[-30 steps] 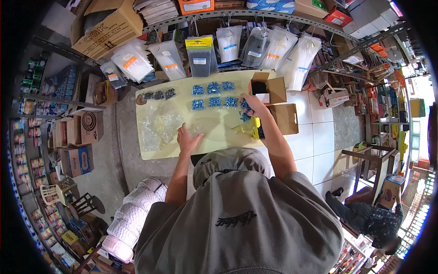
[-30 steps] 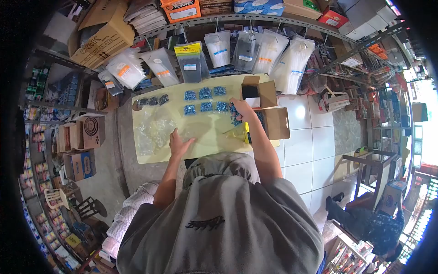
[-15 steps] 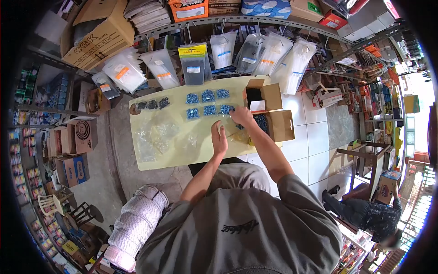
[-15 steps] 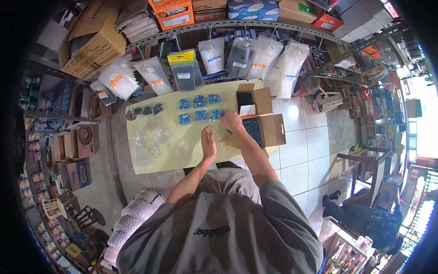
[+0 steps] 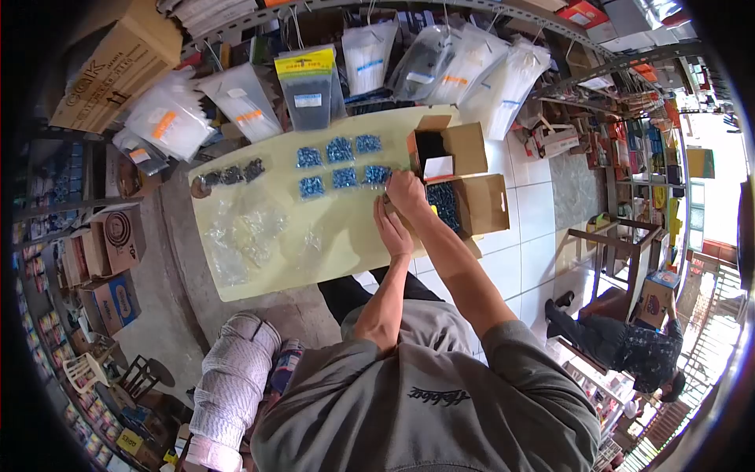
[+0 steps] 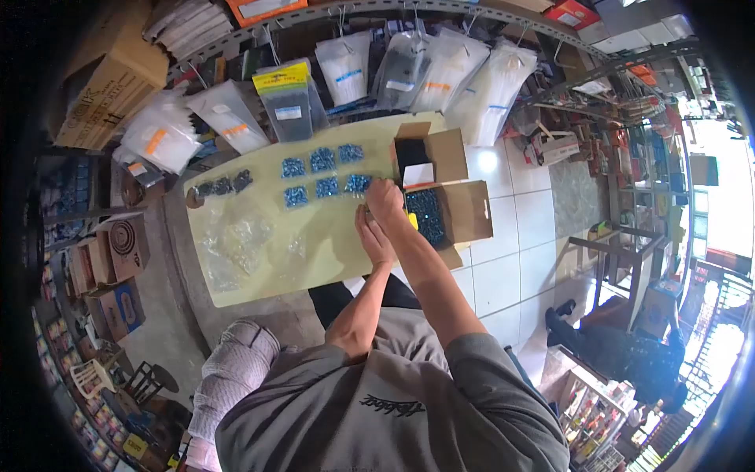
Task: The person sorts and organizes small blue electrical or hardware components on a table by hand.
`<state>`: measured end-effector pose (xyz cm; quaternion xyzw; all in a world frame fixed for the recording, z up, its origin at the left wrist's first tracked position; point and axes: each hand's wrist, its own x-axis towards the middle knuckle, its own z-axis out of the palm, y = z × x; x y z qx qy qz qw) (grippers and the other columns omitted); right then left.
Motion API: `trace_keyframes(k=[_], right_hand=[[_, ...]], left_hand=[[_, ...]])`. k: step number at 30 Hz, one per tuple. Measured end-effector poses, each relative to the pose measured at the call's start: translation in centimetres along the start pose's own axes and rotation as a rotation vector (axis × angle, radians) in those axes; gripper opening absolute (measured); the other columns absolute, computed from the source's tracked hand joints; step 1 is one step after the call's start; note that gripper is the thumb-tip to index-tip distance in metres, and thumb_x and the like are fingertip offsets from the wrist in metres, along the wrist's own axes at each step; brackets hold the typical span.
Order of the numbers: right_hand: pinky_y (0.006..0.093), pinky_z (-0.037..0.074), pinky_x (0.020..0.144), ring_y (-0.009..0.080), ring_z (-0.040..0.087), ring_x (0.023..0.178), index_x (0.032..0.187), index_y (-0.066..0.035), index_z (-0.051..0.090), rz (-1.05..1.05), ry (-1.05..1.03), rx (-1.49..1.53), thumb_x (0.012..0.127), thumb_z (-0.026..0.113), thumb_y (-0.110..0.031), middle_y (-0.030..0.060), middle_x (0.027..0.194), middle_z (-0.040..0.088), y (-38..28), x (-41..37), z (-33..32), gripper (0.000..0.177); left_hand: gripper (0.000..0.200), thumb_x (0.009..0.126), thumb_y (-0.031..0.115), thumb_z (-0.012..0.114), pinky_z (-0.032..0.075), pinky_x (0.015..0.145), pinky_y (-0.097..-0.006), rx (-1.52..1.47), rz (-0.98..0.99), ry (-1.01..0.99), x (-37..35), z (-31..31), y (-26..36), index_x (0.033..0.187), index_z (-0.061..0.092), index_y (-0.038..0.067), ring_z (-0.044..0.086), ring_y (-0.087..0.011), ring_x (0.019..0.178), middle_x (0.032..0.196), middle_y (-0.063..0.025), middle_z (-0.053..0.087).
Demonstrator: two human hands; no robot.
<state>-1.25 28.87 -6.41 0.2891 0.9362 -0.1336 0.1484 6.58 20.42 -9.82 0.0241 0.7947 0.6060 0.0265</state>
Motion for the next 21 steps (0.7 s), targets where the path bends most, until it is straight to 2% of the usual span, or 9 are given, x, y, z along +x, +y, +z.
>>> trace_keyframes(k=[1, 3, 4, 8, 10, 11, 13, 16, 21], right_hand=[[0.0395, 0.059, 0.064, 0.0327, 0.070, 0.078, 0.087, -0.005, 0.067, 0.006, -0.009, -0.001, 0.090, 0.051, -0.018, 0.0181, 0.085, 0.068, -0.1, 0.1, 0.5, 0.021], [0.0396, 0.059, 0.061, 0.0334, 0.070, 0.075, 0.091, -0.005, 0.066, 0.016, 0.103, -0.068, 0.093, 0.048, -0.019, 0.0164, 0.088, 0.066, -0.2, -0.2, 1.1, 0.023], [0.0392, 0.059, 0.063, 0.0335, 0.069, 0.080, 0.099, -0.005, 0.064, 0.027, 0.041, -0.073, 0.095, 0.045, -0.019, 0.0175, 0.096, 0.062, -0.3, -0.2, 1.1, 0.024], [0.0391, 0.059, 0.067, 0.0333, 0.068, 0.087, 0.105, -0.005, 0.062, 0.034, 0.006, -0.050, 0.095, 0.046, -0.018, 0.0208, 0.104, 0.060, -0.4, -0.7, 0.1, 0.023], [0.0394, 0.058, 0.071, 0.0341, 0.067, 0.091, 0.108, -0.005, 0.061, -0.032, -0.051, -0.115, 0.094, 0.046, -0.017, 0.0224, 0.109, 0.057, -0.1, -0.9, -0.1, 0.023], [0.0394, 0.058, 0.071, 0.0341, 0.067, 0.091, 0.108, -0.005, 0.061, -0.034, -0.042, -0.115, 0.094, 0.046, -0.017, 0.0224, 0.109, 0.057, 0.0, -1.0, -0.2, 0.023], [0.0450, 0.055, 0.075, 0.0425, 0.065, 0.084, 0.101, -0.001, 0.059, -0.077, 0.027, 0.012, 0.084, 0.053, -0.011, 0.0275, 0.100, 0.056, 0.5, -1.2, 0.5, 0.020], [0.0458, 0.055, 0.077, 0.0438, 0.064, 0.085, 0.103, 0.001, 0.059, -0.121, 0.029, 0.074, 0.083, 0.054, -0.011, 0.0298, 0.101, 0.055, 1.2, -1.3, 0.6, 0.024], [0.0457, 0.055, 0.080, 0.0423, 0.064, 0.092, 0.106, 0.002, 0.059, -0.116, -0.039, 0.072, 0.085, 0.052, -0.011, 0.0287, 0.108, 0.054, 1.3, -1.3, -0.2, 0.026]], left_hand=[[0.046, 0.100, 0.025, 0.033, 0.031, 0.107, -0.0452, 0.002, -0.008, -0.006, 0.1, 0.0, 0.1, 0.134, 0.039, -0.006, 0.039, -0.0410, 0.127, 0.137, -0.0257, 0.039], [0.045, 0.100, 0.024, 0.033, 0.031, 0.107, -0.0445, -0.016, 0.010, -0.020, -0.1, -0.2, 0.2, 0.134, 0.038, -0.005, 0.038, -0.0410, 0.128, 0.137, -0.0254, 0.039], [0.045, 0.100, 0.024, 0.033, 0.031, 0.107, -0.0445, -0.016, 0.012, -0.020, -0.1, -0.3, 0.2, 0.134, 0.038, -0.005, 0.038, -0.0410, 0.128, 0.137, -0.0254, 0.039], [0.044, 0.100, 0.022, 0.033, 0.031, 0.107, -0.0444, -0.023, 0.046, -0.031, 0.0, -0.7, 0.1, 0.135, 0.037, -0.004, 0.038, -0.0412, 0.128, 0.139, -0.0250, 0.038], [0.044, 0.100, 0.022, 0.034, 0.031, 0.107, -0.0445, -0.024, 0.062, -0.031, 0.0, -0.6, -0.1, 0.136, 0.037, -0.004, 0.038, -0.0412, 0.128, 0.139, -0.0251, 0.037], [0.044, 0.100, 0.021, 0.034, 0.031, 0.107, -0.0446, -0.007, 0.067, -0.030, 0.0, -0.5, -0.2, 0.136, 0.036, -0.004, 0.038, -0.0415, 0.128, 0.139, -0.0252, 0.037], [0.044, 0.100, 0.020, 0.034, 0.031, 0.107, -0.0447, 0.007, 0.071, -0.028, 0.0, -0.4, -0.1, 0.136, 0.036, -0.004, 0.037, -0.0417, 0.128, 0.140, -0.0253, 0.036], [0.044, 0.099, 0.019, 0.034, 0.032, 0.107, -0.0452, 0.014, 0.062, -0.020, 0.0, -0.2, 0.1, 0.136, 0.035, -0.005, 0.037, -0.0422, 0.128, 0.140, -0.0258, 0.035], [0.045, 0.099, 0.019, 0.035, 0.030, 0.107, -0.0469, -0.020, 0.065, -0.011, 0.0, -0.2, 0.1, 0.135, 0.036, -0.008, 0.035, -0.0432, 0.129, 0.139, -0.0284, 0.035]])
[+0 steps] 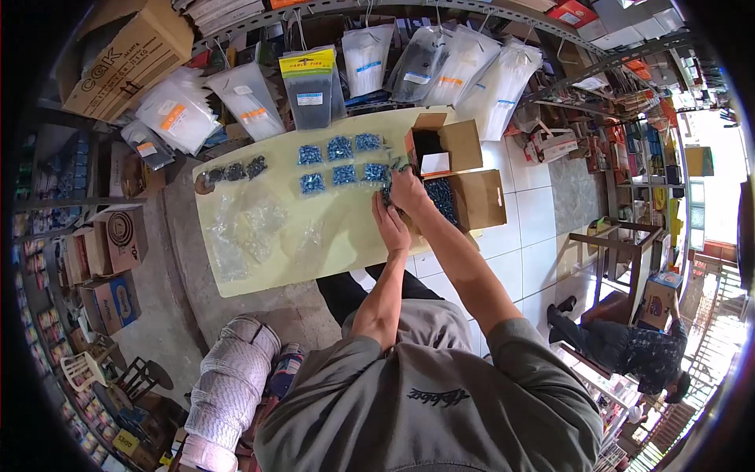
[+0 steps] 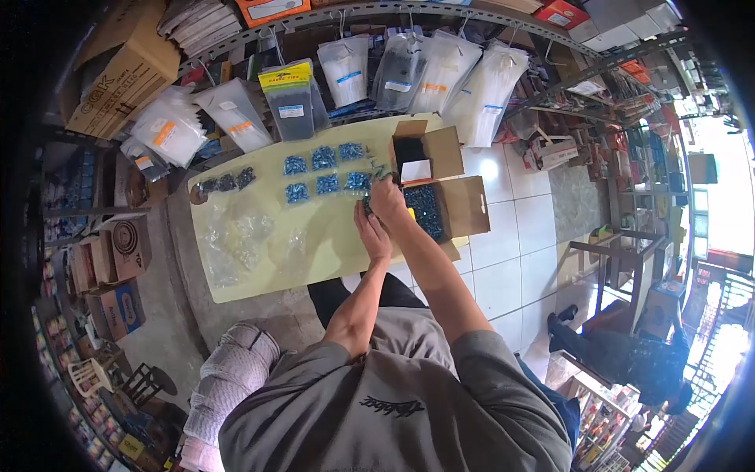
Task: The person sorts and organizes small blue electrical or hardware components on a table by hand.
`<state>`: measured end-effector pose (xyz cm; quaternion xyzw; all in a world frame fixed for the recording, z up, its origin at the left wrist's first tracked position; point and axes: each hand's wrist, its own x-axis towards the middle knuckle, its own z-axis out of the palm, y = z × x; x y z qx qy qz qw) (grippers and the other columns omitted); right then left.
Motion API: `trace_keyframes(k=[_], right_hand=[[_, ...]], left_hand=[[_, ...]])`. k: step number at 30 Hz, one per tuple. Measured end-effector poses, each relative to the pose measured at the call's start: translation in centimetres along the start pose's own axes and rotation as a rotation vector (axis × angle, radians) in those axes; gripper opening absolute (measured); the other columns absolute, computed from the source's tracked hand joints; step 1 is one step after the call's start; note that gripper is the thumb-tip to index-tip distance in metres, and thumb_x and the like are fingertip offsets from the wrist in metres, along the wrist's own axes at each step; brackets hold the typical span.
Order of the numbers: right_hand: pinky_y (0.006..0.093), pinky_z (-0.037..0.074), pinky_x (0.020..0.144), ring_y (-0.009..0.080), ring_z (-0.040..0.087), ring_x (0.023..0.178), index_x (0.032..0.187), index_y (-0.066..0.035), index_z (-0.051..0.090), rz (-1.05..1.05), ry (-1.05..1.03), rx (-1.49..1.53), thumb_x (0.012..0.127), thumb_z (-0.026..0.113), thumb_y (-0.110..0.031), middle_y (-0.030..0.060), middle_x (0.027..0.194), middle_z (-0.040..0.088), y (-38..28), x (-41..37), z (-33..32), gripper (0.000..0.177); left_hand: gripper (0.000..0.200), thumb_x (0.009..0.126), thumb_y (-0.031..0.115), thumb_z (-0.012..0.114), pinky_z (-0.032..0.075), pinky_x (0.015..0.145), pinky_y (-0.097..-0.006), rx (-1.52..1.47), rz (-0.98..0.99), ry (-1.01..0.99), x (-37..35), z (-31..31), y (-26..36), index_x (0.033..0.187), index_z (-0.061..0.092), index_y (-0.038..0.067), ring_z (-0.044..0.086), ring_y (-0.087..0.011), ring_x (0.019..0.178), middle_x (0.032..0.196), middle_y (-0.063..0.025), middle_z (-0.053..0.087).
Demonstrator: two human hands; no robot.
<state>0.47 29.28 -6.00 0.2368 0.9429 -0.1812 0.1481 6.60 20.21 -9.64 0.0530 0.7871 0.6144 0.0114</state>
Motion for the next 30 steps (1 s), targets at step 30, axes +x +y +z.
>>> trace_keyframes(k=[30], right_hand=[[0.0350, 0.051, 0.065, 0.0281, 0.067, 0.071, 0.094, -0.002, 0.066, -0.145, 0.140, 0.732, 0.082, 0.056, -0.004, 0.0184, 0.078, 0.066, 2.7, -13.4, -6.4, 0.016]], left_hand=[[0.045, 0.080, 0.012, 0.065, 0.037, 0.096, -0.0480, 0.450, 0.328, 0.077, 5.7, -16.3, 3.8, 0.122, 0.051, 0.005, 0.046, -0.0361, 0.114, 0.121, -0.0179, 0.047]])
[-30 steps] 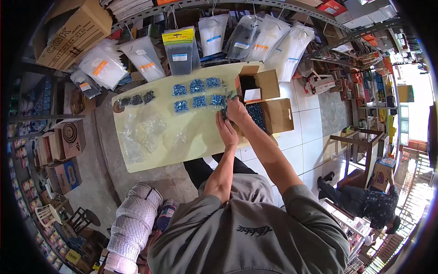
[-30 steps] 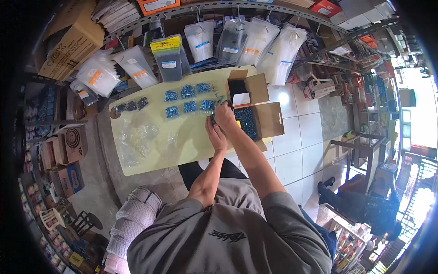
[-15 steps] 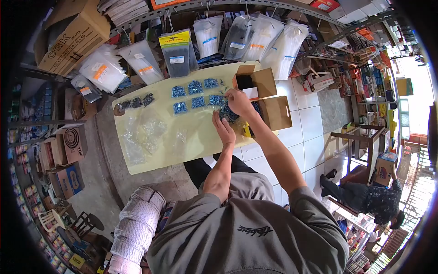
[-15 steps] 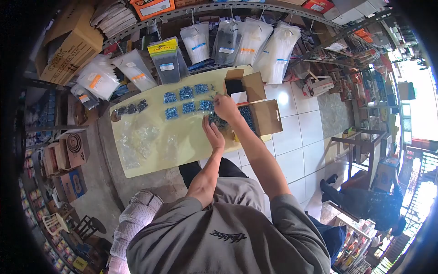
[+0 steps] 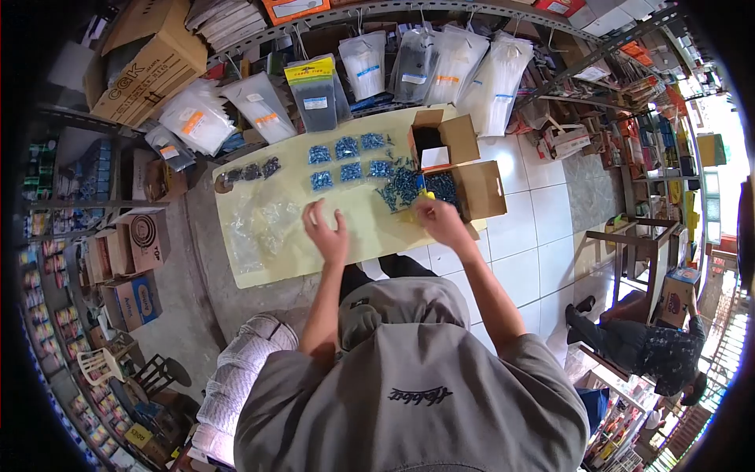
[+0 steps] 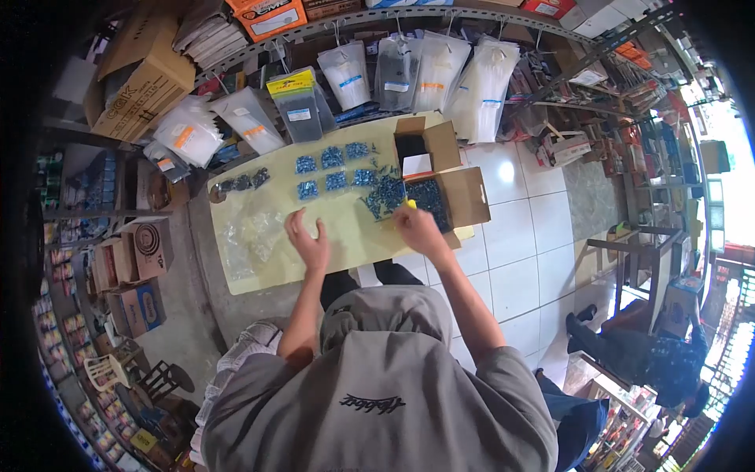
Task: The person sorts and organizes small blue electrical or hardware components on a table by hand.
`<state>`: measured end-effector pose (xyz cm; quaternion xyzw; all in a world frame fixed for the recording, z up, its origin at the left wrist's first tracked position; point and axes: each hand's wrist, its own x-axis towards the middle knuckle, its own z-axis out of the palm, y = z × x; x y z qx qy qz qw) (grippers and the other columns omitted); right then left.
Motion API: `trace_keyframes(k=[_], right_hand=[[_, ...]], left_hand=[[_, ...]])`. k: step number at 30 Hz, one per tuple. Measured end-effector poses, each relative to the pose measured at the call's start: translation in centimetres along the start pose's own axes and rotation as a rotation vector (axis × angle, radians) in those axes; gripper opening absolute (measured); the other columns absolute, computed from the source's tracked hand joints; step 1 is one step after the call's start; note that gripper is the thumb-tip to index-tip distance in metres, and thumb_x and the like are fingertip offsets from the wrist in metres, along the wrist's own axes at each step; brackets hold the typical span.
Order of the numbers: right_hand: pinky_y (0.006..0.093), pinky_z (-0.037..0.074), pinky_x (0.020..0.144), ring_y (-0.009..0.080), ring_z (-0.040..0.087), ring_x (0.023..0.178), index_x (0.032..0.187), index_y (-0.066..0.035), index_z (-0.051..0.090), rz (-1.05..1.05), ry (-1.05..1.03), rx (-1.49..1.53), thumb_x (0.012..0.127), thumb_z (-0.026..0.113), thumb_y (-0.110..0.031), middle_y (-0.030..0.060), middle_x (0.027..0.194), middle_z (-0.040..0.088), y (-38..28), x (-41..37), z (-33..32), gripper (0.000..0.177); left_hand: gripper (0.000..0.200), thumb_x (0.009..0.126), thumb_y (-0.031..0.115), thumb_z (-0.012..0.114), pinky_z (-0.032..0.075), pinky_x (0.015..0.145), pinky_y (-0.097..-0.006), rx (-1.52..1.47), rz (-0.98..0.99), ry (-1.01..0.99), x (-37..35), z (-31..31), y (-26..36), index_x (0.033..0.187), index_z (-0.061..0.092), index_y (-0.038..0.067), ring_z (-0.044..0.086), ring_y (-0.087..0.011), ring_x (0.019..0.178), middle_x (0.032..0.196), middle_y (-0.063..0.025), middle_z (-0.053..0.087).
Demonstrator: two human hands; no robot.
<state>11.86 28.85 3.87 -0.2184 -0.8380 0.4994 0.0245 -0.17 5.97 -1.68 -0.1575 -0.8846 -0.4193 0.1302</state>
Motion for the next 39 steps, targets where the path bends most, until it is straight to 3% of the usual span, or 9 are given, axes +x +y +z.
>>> trace_keyframes(k=[3, 5, 9, 15, 21, 29, 32, 36, 39], right_hand=[[0.0355, 0.052, 0.069, 0.0289, 0.068, 0.077, 0.093, -0.001, 0.067, -0.022, -0.193, -0.130, 0.080, 0.059, -0.009, 0.0179, 0.081, 0.067, 2.4, -2.1, 3.6, 0.017], [0.0402, 0.051, 0.074, 0.0351, 0.065, 0.081, 0.092, -0.002, 0.066, -0.061, -0.279, -0.176, 0.080, 0.055, -0.011, 0.0204, 0.085, 0.067, 3.6, -2.9, 6.3, 0.018], [0.0478, 0.049, 0.083, 0.0405, 0.062, 0.094, 0.094, -0.001, 0.064, -0.100, -0.399, -0.210, 0.078, 0.054, -0.012, 0.0243, 0.093, 0.065, 4.8, -3.1, 10.6, 0.022], [0.0451, 0.052, 0.076, 0.0389, 0.064, 0.084, 0.088, -0.001, 0.064, -0.237, -0.530, -0.405, 0.078, 0.056, -0.017, 0.0225, 0.086, 0.064, 3.7, -4.5, 14.7, 0.021], [0.0449, 0.054, 0.073, 0.0388, 0.066, 0.082, 0.087, 0.000, 0.064, -0.223, -0.506, -0.464, 0.077, 0.057, -0.014, 0.0231, 0.088, 0.064, 0.4, -4.3, 15.3, 0.019], [0.0428, 0.053, 0.079, 0.0367, 0.059, 0.096, 0.107, 0.003, 0.052, -0.046, -0.188, -0.454, 0.078, 0.054, -0.002, 0.0231, 0.106, 0.052, 2.9, 0.2, 12.2, 0.030], [0.0461, 0.052, 0.077, 0.0420, 0.060, 0.088, 0.109, 0.001, 0.049, -0.221, 0.005, -0.534, 0.082, 0.048, 0.002, 0.0231, 0.103, 0.051, 6.9, 2.0, 13.1, 0.027], [0.0458, 0.054, 0.070, 0.0404, 0.062, 0.084, 0.108, -0.001, 0.050, -0.073, -0.060, -0.573, 0.085, 0.049, -0.002, 0.0233, 0.103, 0.051, 7.1, 3.2, 12.1, 0.023], [0.0448, 0.055, 0.068, 0.0395, 0.063, 0.082, 0.108, -0.002, 0.052, -0.126, -0.033, -0.631, 0.088, 0.050, -0.007, 0.0239, 0.103, 0.054, 7.5, 3.6, 11.5, 0.021]], left_hand=[[0.069, 0.075, 0.024, 0.074, 0.035, 0.096, -0.0503, 0.261, -0.101, -0.075, -0.7, -1.8, -2.9, 0.132, 0.040, 0.006, 0.045, -0.0370, 0.117, 0.129, -0.0188, 0.041], [0.093, 0.068, 0.034, 0.079, 0.035, 0.097, -0.0526, 0.451, -0.356, -0.398, -1.8, -1.7, -5.1, 0.141, 0.028, 0.007, 0.043, -0.0385, 0.121, 0.134, -0.0202, 0.037], [0.099, 0.066, 0.033, 0.080, 0.036, 0.099, -0.0519, 0.446, -0.446, -0.569, -2.1, -1.8, -5.6, 0.143, 0.024, 0.006, 0.042, -0.0383, 0.123, 0.136, -0.0199, 0.037], [0.087, 0.069, 0.025, 0.076, 0.039, 0.098, -0.0491, 0.433, -0.469, -0.556, -2.7, -1.5, -8.3, 0.140, 0.031, 0.004, 0.047, -0.0356, 0.120, 0.131, -0.0183, 0.045], [0.071, 0.076, 0.016, 0.072, 0.042, 0.095, -0.0417, 0.003, -0.440, -0.375, -2.8, -2.2, -8.4, 0.137, 0.037, 0.003, 0.053, -0.0311, 0.112, 0.117, -0.0158, 0.054], [0.045, 0.089, 0.013, 0.056, 0.043, 0.095, -0.0429, -1.271, -0.940, -0.389, -0.8, -6.4, -0.4, 0.133, 0.044, 0.009, 0.055, -0.0194, 0.098, 0.104, -0.0082, 0.058], [0.045, 0.091, 0.018, 0.056, 0.044, 0.095, -0.0452, -1.454, -1.055, -0.350, -0.5, -7.0, 1.2, 0.134, 0.044, 0.012, 0.056, -0.0201, 0.097, 0.104, -0.0063, 0.057], [0.047, 0.090, 0.016, 0.058, 0.044, 0.096, -0.0456, -1.541, -1.077, -0.301, -0.3, -7.4, 3.3, 0.134, 0.043, 0.013, 0.055, -0.0195, 0.097, 0.104, -0.0053, 0.057], [0.058, 0.081, -0.002, 0.065, 0.052, 0.086, -0.0400, -1.316, -0.842, -0.287, 0.5, -8.0, 5.7, 0.132, 0.040, 0.009, 0.056, -0.0162, 0.093, 0.103, -0.0052, 0.054]])
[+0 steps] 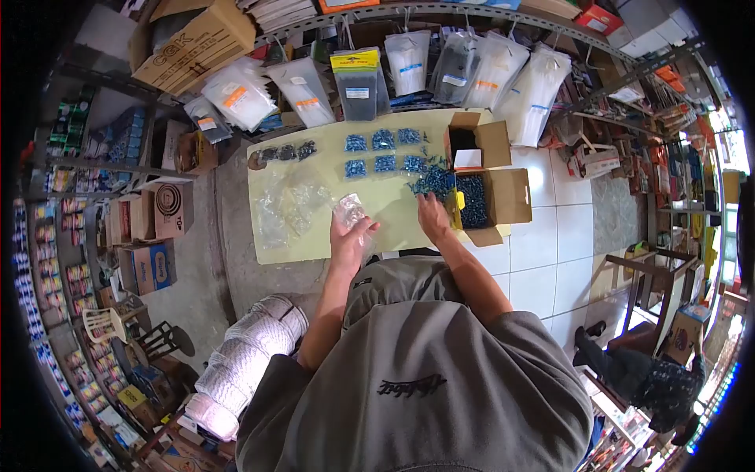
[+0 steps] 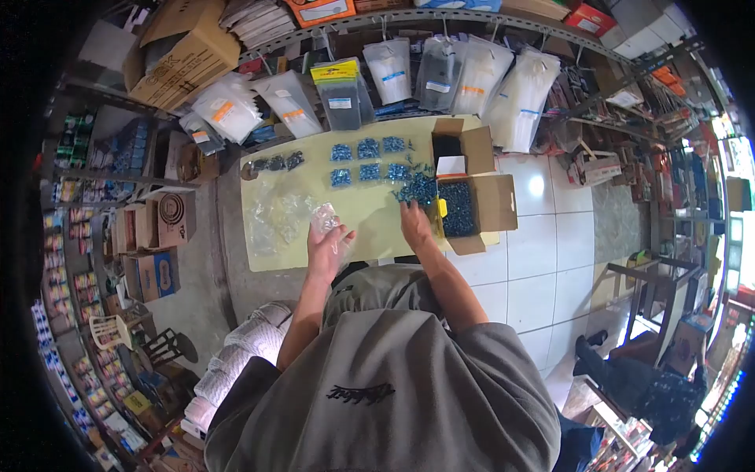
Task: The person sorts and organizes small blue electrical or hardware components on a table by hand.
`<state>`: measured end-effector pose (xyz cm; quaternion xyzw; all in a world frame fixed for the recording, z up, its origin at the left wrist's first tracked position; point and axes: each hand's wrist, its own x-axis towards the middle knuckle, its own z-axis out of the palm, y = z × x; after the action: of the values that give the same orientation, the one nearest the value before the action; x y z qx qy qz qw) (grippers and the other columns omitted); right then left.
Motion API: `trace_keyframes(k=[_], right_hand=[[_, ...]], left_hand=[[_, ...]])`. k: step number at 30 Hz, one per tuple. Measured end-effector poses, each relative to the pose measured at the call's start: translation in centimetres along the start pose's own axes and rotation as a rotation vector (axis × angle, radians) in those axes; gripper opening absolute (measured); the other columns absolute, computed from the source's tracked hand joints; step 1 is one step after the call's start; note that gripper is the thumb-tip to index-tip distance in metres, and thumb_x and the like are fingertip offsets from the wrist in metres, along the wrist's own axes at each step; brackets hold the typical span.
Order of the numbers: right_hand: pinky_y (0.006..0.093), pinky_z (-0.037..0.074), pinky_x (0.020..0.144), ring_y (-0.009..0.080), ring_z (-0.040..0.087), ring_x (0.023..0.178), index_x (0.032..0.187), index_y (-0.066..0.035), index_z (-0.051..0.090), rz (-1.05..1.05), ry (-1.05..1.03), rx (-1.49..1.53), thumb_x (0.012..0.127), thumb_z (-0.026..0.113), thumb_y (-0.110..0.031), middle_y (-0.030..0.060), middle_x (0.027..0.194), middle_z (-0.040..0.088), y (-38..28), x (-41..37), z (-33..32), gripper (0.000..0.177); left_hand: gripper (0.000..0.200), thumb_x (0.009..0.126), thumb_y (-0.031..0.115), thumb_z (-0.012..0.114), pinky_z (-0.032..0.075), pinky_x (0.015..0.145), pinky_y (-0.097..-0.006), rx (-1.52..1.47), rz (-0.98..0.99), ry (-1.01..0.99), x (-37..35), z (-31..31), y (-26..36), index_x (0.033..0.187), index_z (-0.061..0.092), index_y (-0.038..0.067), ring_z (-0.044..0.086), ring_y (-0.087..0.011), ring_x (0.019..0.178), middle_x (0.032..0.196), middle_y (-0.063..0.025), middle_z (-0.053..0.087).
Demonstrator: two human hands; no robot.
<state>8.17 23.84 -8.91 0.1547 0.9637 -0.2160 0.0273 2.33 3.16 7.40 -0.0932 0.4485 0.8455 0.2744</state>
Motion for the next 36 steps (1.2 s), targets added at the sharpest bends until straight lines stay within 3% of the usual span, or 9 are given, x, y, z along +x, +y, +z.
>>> trace_keyframes(k=[6, 12, 18, 21, 23, 27, 30, 36], right_hand=[[0.0452, 0.055, 0.066, 0.0397, 0.064, 0.079, 0.107, -0.002, 0.055, -0.023, -0.057, -0.043, 0.087, 0.050, -0.008, 0.0241, 0.096, 0.059, 0.7, 1.2, -0.6, 0.022], [0.0468, 0.055, 0.069, 0.0410, 0.064, 0.084, 0.108, 0.000, 0.057, -0.005, -0.101, -0.023, 0.086, 0.049, -0.007, 0.0267, 0.095, 0.060, 1.0, 1.6, -1.1, 0.024], [0.0454, 0.052, 0.066, 0.0402, 0.061, 0.079, 0.092, 0.000, 0.056, -0.086, -0.008, 0.150, 0.076, 0.055, -0.002, 0.0201, 0.088, 0.062, 1.9, 1.9, -1.7, 0.016], [0.0419, 0.054, 0.068, 0.0333, 0.066, 0.081, 0.097, 0.000, 0.060, -0.079, 0.067, 0.341, 0.077, 0.059, -0.003, 0.0195, 0.090, 0.062, -1.5, 1.7, -6.9, 0.020], [0.0351, 0.054, 0.066, 0.0254, 0.067, 0.077, 0.092, 0.000, 0.061, -0.024, 0.146, 0.688, 0.073, 0.066, 0.000, 0.0144, 0.086, 0.063, -4.9, 1.6, -11.1, 0.019], [0.0299, 0.053, 0.066, 0.0199, 0.067, 0.074, 0.090, 0.001, 0.061, -0.172, 0.142, 0.767, 0.072, 0.068, 0.004, 0.0116, 0.085, 0.063, -9.7, 0.6, -18.2, 0.019], [0.0271, 0.052, 0.066, 0.0157, 0.064, 0.072, 0.089, 0.001, 0.061, -0.345, 0.006, 0.777, 0.076, 0.067, 0.004, 0.0088, 0.083, 0.063, -11.3, 0.0, -20.4, 0.014], [0.0305, 0.052, 0.063, 0.0209, 0.064, 0.070, 0.092, 0.000, 0.063, -0.279, -0.032, 0.738, 0.077, 0.070, -0.003, 0.0098, 0.086, 0.065, -11.8, -0.7, -20.9, 0.016]], left_hand=[[0.068, 0.073, -0.003, 0.072, 0.048, 0.087, -0.0340, 0.399, 0.287, 0.030, -0.4, 0.6, 0.4, 0.132, 0.039, 0.007, 0.056, -0.0165, 0.096, 0.104, -0.0063, 0.054], [0.066, 0.071, 0.002, 0.072, 0.043, 0.093, -0.0352, 0.805, 0.480, -0.040, 1.4, -1.7, -0.9, 0.130, 0.042, 0.005, 0.055, -0.0206, 0.103, 0.106, -0.0088, 0.055], [0.063, 0.072, 0.002, 0.071, 0.043, 0.094, -0.0358, 0.775, 0.500, -0.066, 1.3, -1.0, -1.4, 0.128, 0.042, 0.004, 0.054, -0.0215, 0.104, 0.106, -0.0097, 0.055], [0.063, 0.072, 0.001, 0.070, 0.043, 0.093, -0.0356, 0.809, 0.506, -0.100, 1.3, -0.6, -1.2, 0.128, 0.042, 0.004, 0.055, -0.0213, 0.103, 0.105, -0.0097, 0.055], [0.063, 0.072, 0.000, 0.069, 0.043, 0.093, -0.0353, 0.838, 0.502, -0.132, 1.6, -0.3, -1.0, 0.128, 0.042, 0.004, 0.055, -0.0213, 0.102, 0.105, -0.0097, 0.055], [0.062, 0.071, -0.001, 0.068, 0.043, 0.091, -0.0333, 0.924, 0.464, -0.196, 1.6, 0.9, -0.6, 0.127, 0.044, 0.003, 0.056, -0.0217, 0.099, 0.103, -0.0094, 0.055], [0.059, 0.071, -0.001, 0.067, 0.043, 0.090, -0.0317, 0.900, 0.472, -0.235, 1.8, 1.6, -0.6, 0.126, 0.045, 0.003, 0.055, -0.0213, 0.098, 0.103, -0.0094, 0.055], [0.055, 0.072, 0.000, 0.067, 0.042, 0.090, -0.0310, 0.830, 0.441, -0.230, 1.8, 1.8, -0.9, 0.122, 0.045, 0.003, 0.054, -0.0192, 0.099, 0.102, -0.0093, 0.054]])
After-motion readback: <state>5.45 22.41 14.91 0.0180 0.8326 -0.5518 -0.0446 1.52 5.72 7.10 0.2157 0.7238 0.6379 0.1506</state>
